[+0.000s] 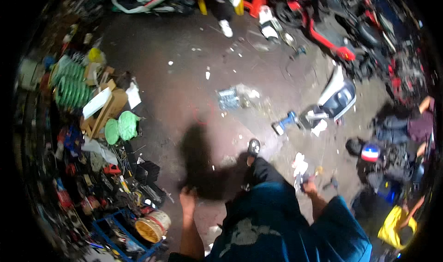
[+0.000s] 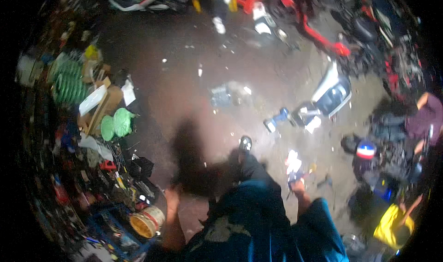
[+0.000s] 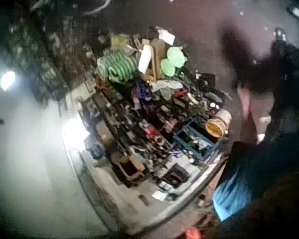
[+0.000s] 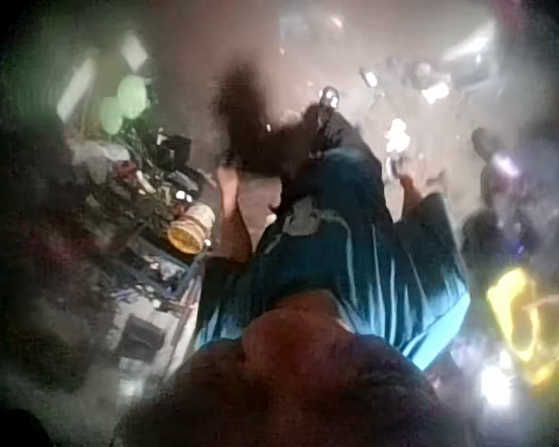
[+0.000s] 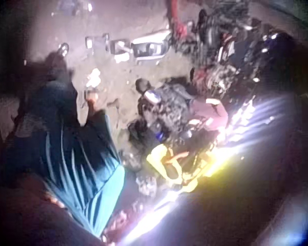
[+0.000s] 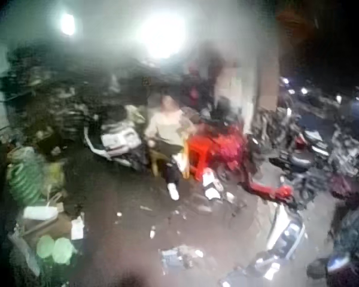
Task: The person removes the inner tube from an upside-down bicycle tire using tire levers and by hand. The person then brings a basin of water over, inflates the inner tube with an air hose, and submerges the tube into the water.
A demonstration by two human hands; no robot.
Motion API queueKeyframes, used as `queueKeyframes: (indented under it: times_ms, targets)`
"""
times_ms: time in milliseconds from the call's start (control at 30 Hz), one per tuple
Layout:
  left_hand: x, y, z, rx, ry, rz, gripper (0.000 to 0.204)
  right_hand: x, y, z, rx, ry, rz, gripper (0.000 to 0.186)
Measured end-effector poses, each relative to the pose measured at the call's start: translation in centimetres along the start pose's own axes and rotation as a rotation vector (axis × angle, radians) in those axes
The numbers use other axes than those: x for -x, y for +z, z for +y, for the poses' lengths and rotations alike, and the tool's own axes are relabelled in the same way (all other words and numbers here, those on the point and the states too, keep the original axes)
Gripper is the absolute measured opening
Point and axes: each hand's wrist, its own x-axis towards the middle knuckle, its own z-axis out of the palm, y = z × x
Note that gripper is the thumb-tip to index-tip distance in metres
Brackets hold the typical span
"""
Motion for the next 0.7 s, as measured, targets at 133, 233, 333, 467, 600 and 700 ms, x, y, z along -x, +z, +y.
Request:
queueKeyframes:
  times_ms: [133, 233, 333, 467, 600, 700]
  targets:
    - [-5.1, 0.2, 5.2, -0.083, -0.048, -0.082, 0.033, -2.9, 2.2, -5.2, 0.407, -0.177, 0.206, 0.019]
    - [-6.9, -1.1, 9.5, -0.150, -0.199, -0.143, 0.017, 0.7, -4.6, -24.1, -0.164, 0.026, 0.182, 0.045]
    - [-12.3, -0.6, 10.1, -0.575, -0.238, -0.179, 0.016, 1.5, -7.0, -29.4, -0.555, -0.068, 0.420, 0.037]
    - [-21.4, 1.6, 13.6, -0.726, 0.028, -0.452, 0.012, 4.8, -4.0, -29.2, -0.854, 0.013, 0.696, 0.032]
    - [-34.0, 3.2, 18.6, -0.667, 0.247, -0.694, 0.007, 10.6, 7.7, -25.3, -0.924, 0.498, 0.851, 0.034]
    - [-38.6, 7.4, 25.0, -0.652, 0.509, -0.784, 0.006, 16.4, 19.7, -26.3, -1.057, 0.880, 0.951, 0.036]
